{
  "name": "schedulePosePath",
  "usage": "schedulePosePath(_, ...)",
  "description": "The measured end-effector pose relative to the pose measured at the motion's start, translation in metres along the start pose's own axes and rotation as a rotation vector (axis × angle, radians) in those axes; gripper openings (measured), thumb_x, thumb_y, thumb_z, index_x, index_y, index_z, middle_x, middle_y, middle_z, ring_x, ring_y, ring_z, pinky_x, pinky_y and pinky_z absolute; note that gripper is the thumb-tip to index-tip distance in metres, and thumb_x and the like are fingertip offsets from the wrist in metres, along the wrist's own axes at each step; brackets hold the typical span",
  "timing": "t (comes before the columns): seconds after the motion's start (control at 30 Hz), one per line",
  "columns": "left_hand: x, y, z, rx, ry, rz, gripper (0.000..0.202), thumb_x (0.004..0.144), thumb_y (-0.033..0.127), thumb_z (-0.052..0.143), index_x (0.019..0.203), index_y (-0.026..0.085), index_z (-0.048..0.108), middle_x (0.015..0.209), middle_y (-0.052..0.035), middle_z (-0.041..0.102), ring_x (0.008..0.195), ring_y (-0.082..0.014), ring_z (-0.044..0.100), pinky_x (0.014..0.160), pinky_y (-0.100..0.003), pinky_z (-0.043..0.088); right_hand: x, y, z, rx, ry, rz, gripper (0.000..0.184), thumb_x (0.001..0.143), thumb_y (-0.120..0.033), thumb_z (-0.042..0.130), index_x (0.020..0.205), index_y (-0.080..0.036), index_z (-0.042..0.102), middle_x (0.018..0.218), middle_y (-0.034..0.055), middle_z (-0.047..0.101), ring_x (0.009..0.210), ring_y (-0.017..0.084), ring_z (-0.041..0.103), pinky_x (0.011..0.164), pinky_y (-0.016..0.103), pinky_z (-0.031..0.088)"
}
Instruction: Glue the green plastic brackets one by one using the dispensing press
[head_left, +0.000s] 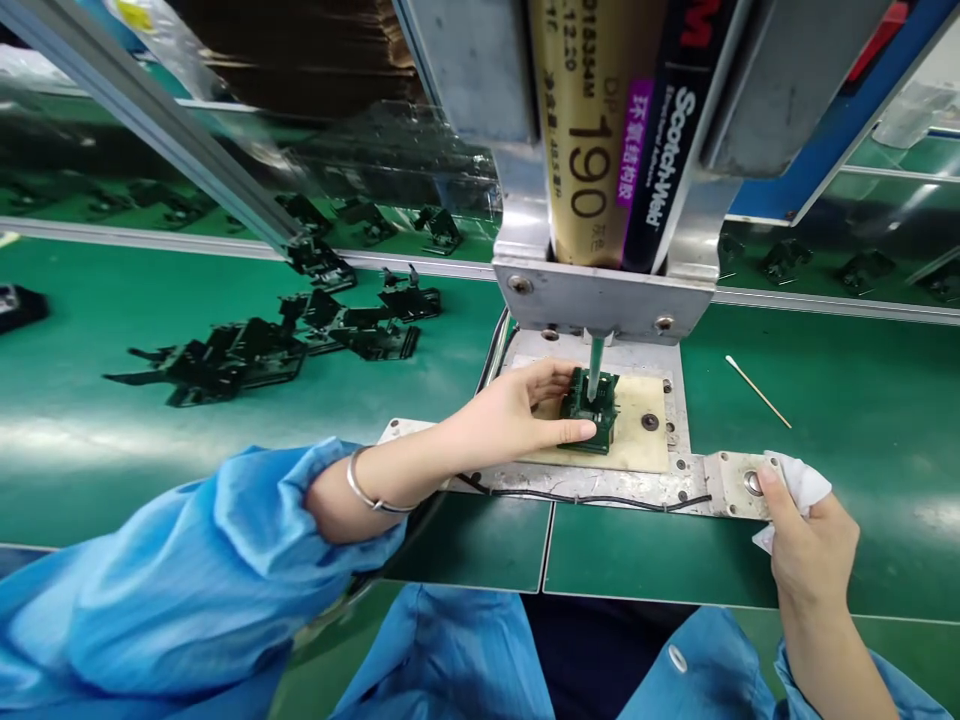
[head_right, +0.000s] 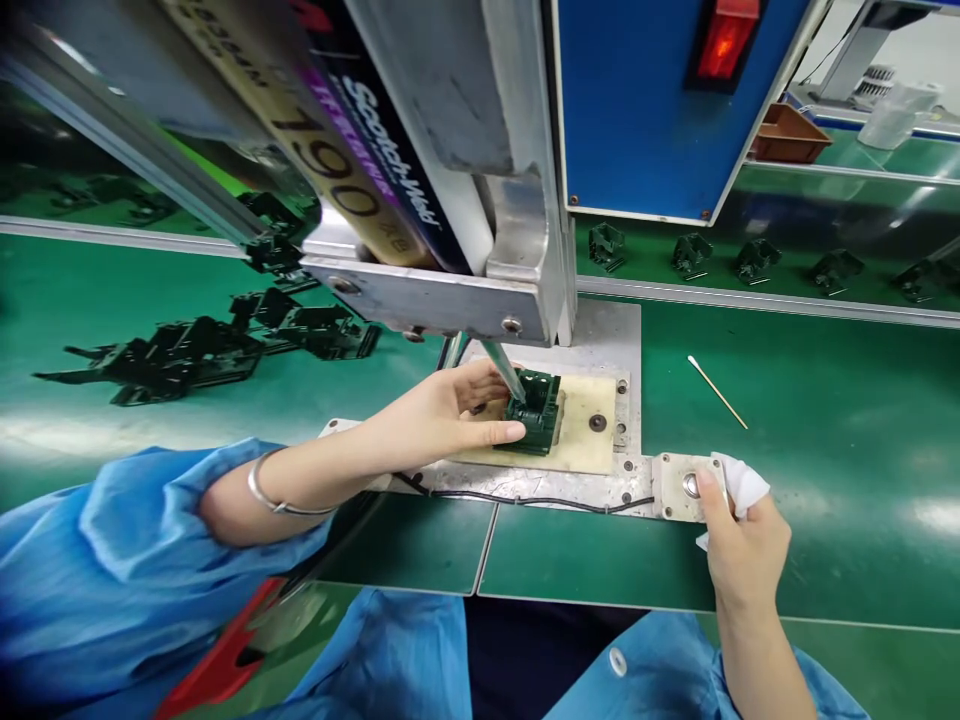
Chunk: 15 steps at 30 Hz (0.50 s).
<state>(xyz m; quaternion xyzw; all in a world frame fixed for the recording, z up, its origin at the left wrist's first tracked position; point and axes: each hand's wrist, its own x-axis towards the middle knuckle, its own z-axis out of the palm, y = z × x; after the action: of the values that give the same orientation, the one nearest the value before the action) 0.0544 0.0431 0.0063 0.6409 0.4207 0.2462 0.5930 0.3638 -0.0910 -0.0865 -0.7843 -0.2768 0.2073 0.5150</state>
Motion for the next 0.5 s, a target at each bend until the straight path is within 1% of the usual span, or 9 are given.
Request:
schedulePosePath(0.07,-0.004,0.005,0.001,-0.003,0.005,-0.077,0.06,0.071,0.05,0.086,0.117,0.016,0.065,0.118,-0.0104,0.071,0.111,-0.0265,0.067,0.107,-0.043,0.051,0.0,-0.002,0.0,0.011,0.001,-0.017,0.071,0.065,-0.071,0.085,0.107,-0.014,0.08,0.085,0.0105,0.074,0.063,0.02,0.06,0.047,0.027,0.047)
schedulePosePath(0.13,-0.007,0.01,0.002,0.039,0.05,-0.168,0.058,0.068,0.058,0.086,0.105,0.017,0.067,0.098,-0.0064,0.072,0.092,-0.0231,0.068,0.087,-0.035,0.055,-0.001,-0.004,0.001,0.018,0.006,-0.003,0.073,0.063,-0.072,0.085,0.108,-0.014,0.08,0.085,0.0103,0.074,0.06,0.019,0.058,0.045,0.026,0.047)
schedulePosePath(0.17,-0.009,0.012,0.003,0.062,0.06,-0.217,0.056,0.068,0.063,0.084,0.096,0.018,0.067,0.087,-0.0042,0.069,0.081,-0.0204,0.065,0.074,-0.032,0.053,-0.001,-0.005,0.001,0.018,0.006,0.012,0.075,0.062,-0.073,0.085,0.11,-0.015,0.08,0.086,0.0104,0.075,0.06,0.019,0.058,0.043,0.026,0.047)
schedulePosePath(0.23,-0.013,0.016,0.004,0.091,0.007,-0.3,0.056,0.072,0.071,0.077,0.076,0.018,0.061,0.067,-0.0001,0.055,0.06,-0.0146,0.05,0.056,-0.027,0.039,-0.002,-0.006,0.001,0.017,0.002,0.036,0.079,0.062,-0.074,0.085,0.113,-0.015,0.079,0.087,0.0106,0.075,0.059,0.018,0.057,0.04,0.025,0.046)
schedulePosePath(0.3,-0.018,0.02,0.001,0.09,-0.106,-0.357,0.063,0.075,0.076,0.07,0.062,0.019,0.048,0.056,0.0027,0.038,0.052,-0.0114,0.033,0.05,-0.027,0.025,-0.002,-0.005,0.001,0.005,-0.003,0.041,0.079,0.063,-0.074,0.084,0.114,-0.015,0.079,0.087,0.011,0.075,0.058,0.019,0.058,0.039,0.025,0.046)
schedulePosePath(0.33,-0.021,0.023,-0.003,0.091,-0.148,-0.377,0.065,0.075,0.077,0.069,0.059,0.02,0.045,0.055,0.0031,0.035,0.05,-0.011,0.03,0.049,-0.027,0.023,-0.002,-0.004,0.001,0.0,-0.001,0.036,0.079,0.063,-0.074,0.084,0.114,-0.015,0.079,0.088,0.0115,0.075,0.059,0.019,0.059,0.039,0.025,0.046)
schedulePosePath(0.4,-0.029,0.029,-0.019,0.126,-0.14,-0.415,0.059,0.069,0.073,0.076,0.062,0.02,0.052,0.058,0.0007,0.048,0.052,-0.0126,0.04,0.048,-0.025,0.031,-0.002,-0.003,0.0,-0.005,0.007,0.026,0.078,0.065,-0.073,0.084,0.114,-0.014,0.079,0.089,0.0124,0.076,0.06,0.02,0.061,0.04,0.025,0.047)
schedulePosePath(0.47,-0.034,0.037,-0.046,0.196,-0.022,-0.433,0.053,0.058,0.064,0.085,0.081,0.019,0.069,0.08,-0.0054,0.07,0.069,-0.0191,0.062,0.058,-0.026,0.048,-0.002,-0.001,0.0,-0.005,0.01,0.044,0.078,0.064,-0.073,0.084,0.114,-0.014,0.079,0.089,0.0124,0.076,0.061,0.021,0.061,0.042,0.026,0.048)
schedulePosePath(0.5,-0.035,0.041,-0.063,0.238,0.052,-0.432,0.059,0.053,0.059,0.089,0.092,0.018,0.072,0.095,-0.0082,0.075,0.081,-0.0227,0.068,0.066,-0.027,0.054,-0.001,-0.001,0.0,-0.01,0.013,0.067,0.079,0.062,-0.074,0.085,0.114,-0.014,0.079,0.089,0.0119,0.076,0.059,0.02,0.061,0.042,0.026,0.048)
